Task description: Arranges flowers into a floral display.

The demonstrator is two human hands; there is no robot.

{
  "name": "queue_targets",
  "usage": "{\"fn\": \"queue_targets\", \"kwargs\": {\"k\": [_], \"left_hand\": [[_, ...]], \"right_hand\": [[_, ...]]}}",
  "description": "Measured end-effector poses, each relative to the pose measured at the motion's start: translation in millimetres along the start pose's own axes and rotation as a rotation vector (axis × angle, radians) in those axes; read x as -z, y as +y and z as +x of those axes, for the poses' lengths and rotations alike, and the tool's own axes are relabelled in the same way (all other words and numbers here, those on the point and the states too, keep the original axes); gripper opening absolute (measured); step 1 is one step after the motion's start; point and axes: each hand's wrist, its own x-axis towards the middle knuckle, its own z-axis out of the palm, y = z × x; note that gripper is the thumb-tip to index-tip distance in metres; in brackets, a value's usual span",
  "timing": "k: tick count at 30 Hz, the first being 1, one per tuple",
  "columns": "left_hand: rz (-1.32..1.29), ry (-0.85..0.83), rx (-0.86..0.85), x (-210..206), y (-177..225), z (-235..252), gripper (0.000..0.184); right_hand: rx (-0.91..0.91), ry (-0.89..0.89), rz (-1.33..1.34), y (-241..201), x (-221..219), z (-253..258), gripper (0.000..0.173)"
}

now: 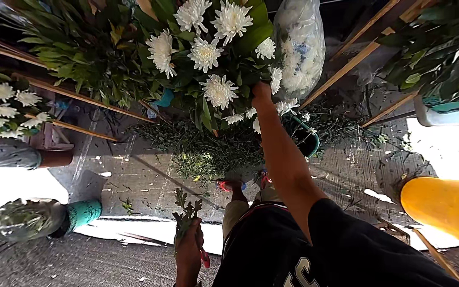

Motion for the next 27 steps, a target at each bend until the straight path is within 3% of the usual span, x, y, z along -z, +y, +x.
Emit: {"fn": "queue_targets", "kwargs": {"k": [6,13,16,18,21,23,24,27], "left_hand": [[0.053,-0.018,0.024,-9.4,5.2,4.8,0.022],[0.146,-0.054,-0.001,-13.6,2.9,6.9,0.018],[0.422,-0.108,-0.113,-8.6,-7.0,12.9,0.040],[0.628,-0.123,-0.270,-10.3,-8.7,26.0,0.049],[0.959,-0.119,-0.441,-11.1,1.8,63.0,0.062],[1.315,-0.120,-0.285,-5.5,15.3,89.2,0.093],[1.460,-0.106,-0.176,2.7,17.5,100.8,0.098],[1.690,-0.063,0.089,34.6,10.8,112.5,0.063]], "right_hand": [[0.000,-0.065,0.006,2.2,4.4,6.3,0.032],[0.014,-0.128,0.019,7.8,15.4,2.4,0.039],[0.135,-0.160,0.019,28.3,58.6,-33.2,0.056],[0.186,-0.134,-0.121,61.4,99.9,-67.0,0.055],[0.052,-0.186,-0.358,132.8,173.8,-102.5,0.050],[-0.065,-0.166,-0.443,170.1,218.1,-105.5,0.046],[-0.093,-0.110,-0.478,179.0,236.4,-104.1,0.046],[-0.040,0.121,-0.495,185.9,277.6,-75.9,0.044]]}}
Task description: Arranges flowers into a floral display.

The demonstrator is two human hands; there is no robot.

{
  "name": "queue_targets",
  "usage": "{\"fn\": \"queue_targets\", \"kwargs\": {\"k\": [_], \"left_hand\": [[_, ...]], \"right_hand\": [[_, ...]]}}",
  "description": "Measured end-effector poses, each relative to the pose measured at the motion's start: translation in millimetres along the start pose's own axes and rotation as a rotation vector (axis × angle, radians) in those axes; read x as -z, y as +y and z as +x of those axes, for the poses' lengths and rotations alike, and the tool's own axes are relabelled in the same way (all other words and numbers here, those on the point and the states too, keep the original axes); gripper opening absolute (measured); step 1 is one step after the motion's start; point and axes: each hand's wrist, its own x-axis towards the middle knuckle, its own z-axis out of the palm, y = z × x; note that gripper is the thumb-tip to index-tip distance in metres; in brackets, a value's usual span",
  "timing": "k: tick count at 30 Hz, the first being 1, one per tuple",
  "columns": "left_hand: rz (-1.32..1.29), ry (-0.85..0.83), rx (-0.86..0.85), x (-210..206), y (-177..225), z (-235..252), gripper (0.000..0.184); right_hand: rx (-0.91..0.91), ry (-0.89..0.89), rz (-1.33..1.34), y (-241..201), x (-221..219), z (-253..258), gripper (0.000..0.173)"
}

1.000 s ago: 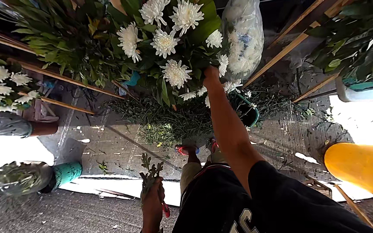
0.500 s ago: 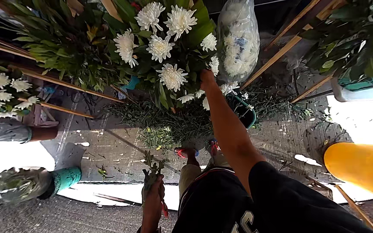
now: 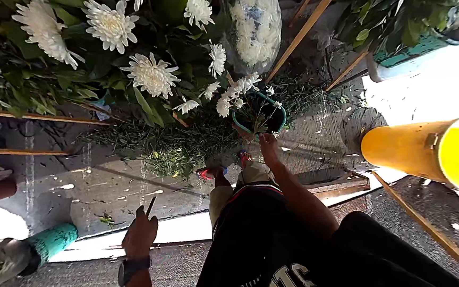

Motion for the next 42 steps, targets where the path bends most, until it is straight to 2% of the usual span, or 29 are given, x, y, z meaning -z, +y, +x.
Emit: {"fn": "queue_targets", "kwargs": {"k": [1,3,4,7,8,9,11,12,15,17,18,20,21,22,25,28,31,34,37,39,40,42], "left_hand": [[0.030,-0.040,0.037,-7.4,-6.5,-4.1,0.051],[0.027,-0.106,0.051,-25.9,-9.0,-16.2,0.038],[0.009,-0.132,0.033,-37.6,-5.7,-22.2,0.035],[-0.049,-0.219,-0.083,-70.0,19.0,-35.0,0.035],[-0.082,-0.228,-0.144,-77.2,29.9,-38.1,0.036],[-0.127,-0.227,-0.212,-82.1,40.7,-40.7,0.037],[-0.228,-0.175,-0.355,-82.1,64.3,-45.6,0.039],[-0.270,-0.110,-0.422,-77.0,79.9,-47.7,0.039],[-0.364,0.165,-0.611,-53.7,135.5,-45.7,0.035],[-0.420,0.220,-0.708,-37.8,169.6,-41.1,0.041],[-0.462,0.180,-0.746,-31.6,183.9,-38.9,0.048],[-0.641,-0.022,-0.772,-20.9,207.2,-37.4,0.069],[-0.776,-0.142,-0.775,-16.9,215.3,-38.9,0.074],[-0.922,-0.237,-0.771,-14.1,219.7,-41.8,0.071],[-1.188,-0.253,-0.689,-8.3,207.3,-57.7,0.048],[-1.338,-0.170,-0.648,-11.7,164.9,-74.0,0.051],[-1.428,-0.095,-0.615,-19.9,125.4,-91.7,0.052],[-1.434,0.022,-0.457,-27.7,101.3,-105.3,0.047],[-1.521,0.158,-0.300,-27.3,98.5,-108.3,0.045],[-1.553,0.220,-0.193,-19.6,97.1,-106.0,0.045],[-1.549,0.245,-0.152,-17.5,93.8,-102.8,0.045],[-1.488,0.268,-0.161,-15.4,84.5,-97.3,0.037]], "right_hand": [[0.007,0.084,0.019,4.9,6.4,14.4,0.044],[0.021,0.218,0.061,9.1,11.2,45.3,0.047],[0.006,0.260,0.073,7.1,10.6,60.3,0.055],[-0.111,0.280,0.140,-7.5,0.8,104.9,0.095],[-0.167,0.254,0.182,-9.9,-4.2,120.1,0.099],[-0.215,0.216,0.199,-12.0,-8.8,131.9,0.091],[-0.237,0.111,0.213,-15.0,-14.4,142.4,0.049],[-0.206,0.055,0.218,-18.4,-14.3,139.8,0.037],[-0.060,-0.084,0.414,-43.0,-8.9,105.7,0.030],[-0.027,-0.187,0.517,-60.7,-4.8,61.2,0.032],[-0.007,-0.250,0.547,-67.6,-4.6,35.1,0.033],[0.006,-0.384,0.607,-79.8,-11.0,-12.3,0.034],[-0.001,-0.431,0.692,-84.1,-18.5,-26.0,0.034],[-0.023,-0.464,0.777,-88.6,-27.0,-37.0,0.033],[-0.167,-0.509,0.924,-103.8,-50.8,-67.4,0.024],[-0.307,-0.605,0.855,-107.7,-69.6,-100.0,0.027],[-0.281,-0.703,0.649,-108.1,-86.2,-127.6,0.031],[-0.047,-0.738,0.356,-118.9,-97.7,-161.6,0.030],[0.368,-0.810,0.079,-122.0,-104.9,-193.8,0.028],[0.611,-0.869,0.055,-123.5,-101.8,-215.2,0.026],[0.661,-0.902,0.096,-127.9,-99.0,-223.1,0.027],[0.628,-0.979,0.211,-138.9,-95.8,-229.2,0.028]]}}
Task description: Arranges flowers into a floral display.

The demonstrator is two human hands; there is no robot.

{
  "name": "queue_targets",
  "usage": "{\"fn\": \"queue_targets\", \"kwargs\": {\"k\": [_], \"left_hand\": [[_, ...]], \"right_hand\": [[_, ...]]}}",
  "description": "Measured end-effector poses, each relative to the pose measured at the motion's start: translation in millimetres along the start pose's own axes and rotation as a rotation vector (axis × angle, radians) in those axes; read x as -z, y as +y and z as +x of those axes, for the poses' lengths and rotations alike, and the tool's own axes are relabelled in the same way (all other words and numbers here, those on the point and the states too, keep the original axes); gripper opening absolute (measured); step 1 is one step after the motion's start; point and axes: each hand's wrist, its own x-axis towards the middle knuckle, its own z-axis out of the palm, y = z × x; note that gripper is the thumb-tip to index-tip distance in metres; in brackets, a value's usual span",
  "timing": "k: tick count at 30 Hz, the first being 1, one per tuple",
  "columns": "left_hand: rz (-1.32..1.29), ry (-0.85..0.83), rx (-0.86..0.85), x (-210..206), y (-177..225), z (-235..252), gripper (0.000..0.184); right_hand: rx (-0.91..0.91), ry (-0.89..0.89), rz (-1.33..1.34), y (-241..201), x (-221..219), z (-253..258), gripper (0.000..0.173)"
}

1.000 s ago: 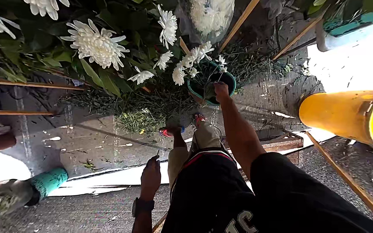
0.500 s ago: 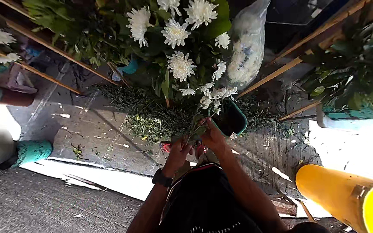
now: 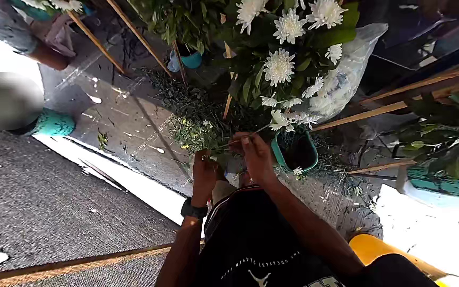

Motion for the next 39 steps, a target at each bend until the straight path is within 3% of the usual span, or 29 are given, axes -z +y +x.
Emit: {"fn": "queue_targets", "kwargs": {"k": [3,5,10,13,16,18,20,21,24,30,33,39], "left_hand": [[0.008,-0.134,-0.169,5.8,3.6,1.7,0.030],[-0.079,-0.210,-0.277,0.5,8.6,-1.1,0.043],[-0.123,-0.256,-0.261,-12.0,15.4,-8.2,0.056],[-0.100,-0.259,-0.282,-9.1,7.1,-11.8,0.048],[-0.131,-0.307,-0.272,1.5,-1.4,-17.4,0.049],[-0.172,-0.294,-0.244,2.3,4.3,-19.5,0.041],[-0.247,-0.223,-0.239,-6.0,13.1,-19.9,0.021],[-0.280,-0.191,-0.249,-8.0,16.4,-20.6,0.015],[-0.240,-0.110,-0.306,9.5,11.1,-20.3,0.020],[0.013,-0.031,-0.223,64.7,-10.2,-25.1,0.015],[-0.009,-0.001,-0.183,66.2,-10.4,-26.7,0.014],[-0.015,0.004,-0.146,69.6,-9.1,-25.6,0.013]], "right_hand": [[-0.126,0.025,0.250,-4.4,-0.3,3.5,0.023],[-0.218,0.036,0.336,-1.9,-1.2,2.7,0.025],[-0.343,-0.058,0.366,2.6,3.3,-2.7,0.026],[-0.371,-0.036,0.300,1.1,8.6,-2.1,0.026],[-0.325,0.132,0.271,3.2,19.0,5.1,0.027],[-0.348,0.043,0.166,9.3,20.6,0.0,0.028],[-0.383,-0.100,0.093,19.3,8.2,-10.3,0.029],[-0.381,-0.056,0.131,22.2,3.3,-11.8,0.029],[-0.278,0.354,0.351,17.8,23.0,16.4,0.025],[0.239,0.917,0.333,51.4,120.8,117.8,0.027],[0.276,1.008,0.356,60.4,135.4,165.7,0.028],[0.203,1.063,0.337,60.4,114.4,214.4,0.026]]}}
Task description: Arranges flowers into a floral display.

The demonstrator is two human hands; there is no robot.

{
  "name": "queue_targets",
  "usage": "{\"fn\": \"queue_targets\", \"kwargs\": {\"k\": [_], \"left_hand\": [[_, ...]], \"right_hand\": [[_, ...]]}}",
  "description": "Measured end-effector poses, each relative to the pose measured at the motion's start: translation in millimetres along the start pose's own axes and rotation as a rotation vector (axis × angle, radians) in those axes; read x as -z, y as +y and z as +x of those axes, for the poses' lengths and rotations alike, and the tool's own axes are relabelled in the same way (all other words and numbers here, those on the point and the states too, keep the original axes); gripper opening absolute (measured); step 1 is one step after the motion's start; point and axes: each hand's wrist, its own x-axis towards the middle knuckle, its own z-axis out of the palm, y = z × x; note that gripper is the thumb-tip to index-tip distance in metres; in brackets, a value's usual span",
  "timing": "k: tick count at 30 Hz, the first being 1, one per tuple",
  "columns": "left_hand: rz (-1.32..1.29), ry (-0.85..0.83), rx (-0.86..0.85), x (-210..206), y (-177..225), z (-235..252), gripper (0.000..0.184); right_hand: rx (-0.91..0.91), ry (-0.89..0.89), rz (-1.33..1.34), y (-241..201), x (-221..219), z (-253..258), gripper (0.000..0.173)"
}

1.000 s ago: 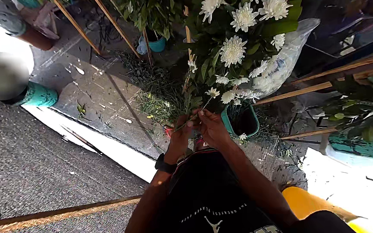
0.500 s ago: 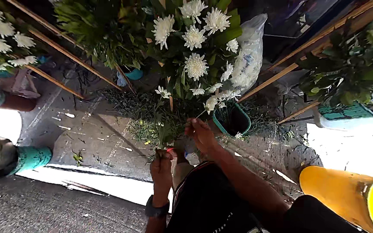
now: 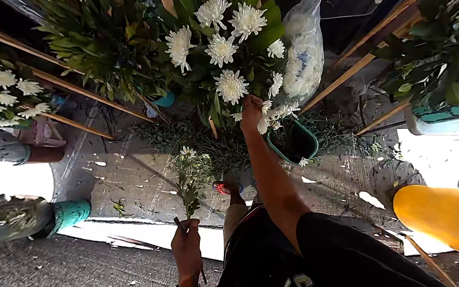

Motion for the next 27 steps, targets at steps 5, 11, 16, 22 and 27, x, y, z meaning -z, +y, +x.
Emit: {"fn": "queue_targets", "kwargs": {"k": [5,11,16,22,27], "left_hand": [[-0.002,0.025,0.037,6.6,1.4,4.4,0.013],[0.004,-0.026,0.101,6.4,-1.2,12.8,0.013],[-0.007,-0.028,0.112,10.2,-3.2,18.9,0.013],[-0.027,-0.019,0.137,13.4,-8.7,20.2,0.014],[-0.005,-0.034,0.139,17.7,-6.0,20.2,0.014]], "right_hand": [[-0.048,-0.018,-0.045,-7.8,-14.5,1.4,0.030],[0.008,0.063,-0.018,12.2,-38.1,5.3,0.017],[-0.012,0.072,0.110,16.6,-43.1,8.0,0.025],[0.001,0.093,0.080,17.0,-48.1,12.0,0.019],[0.015,0.135,0.031,13.9,-51.7,9.4,0.021]]}}
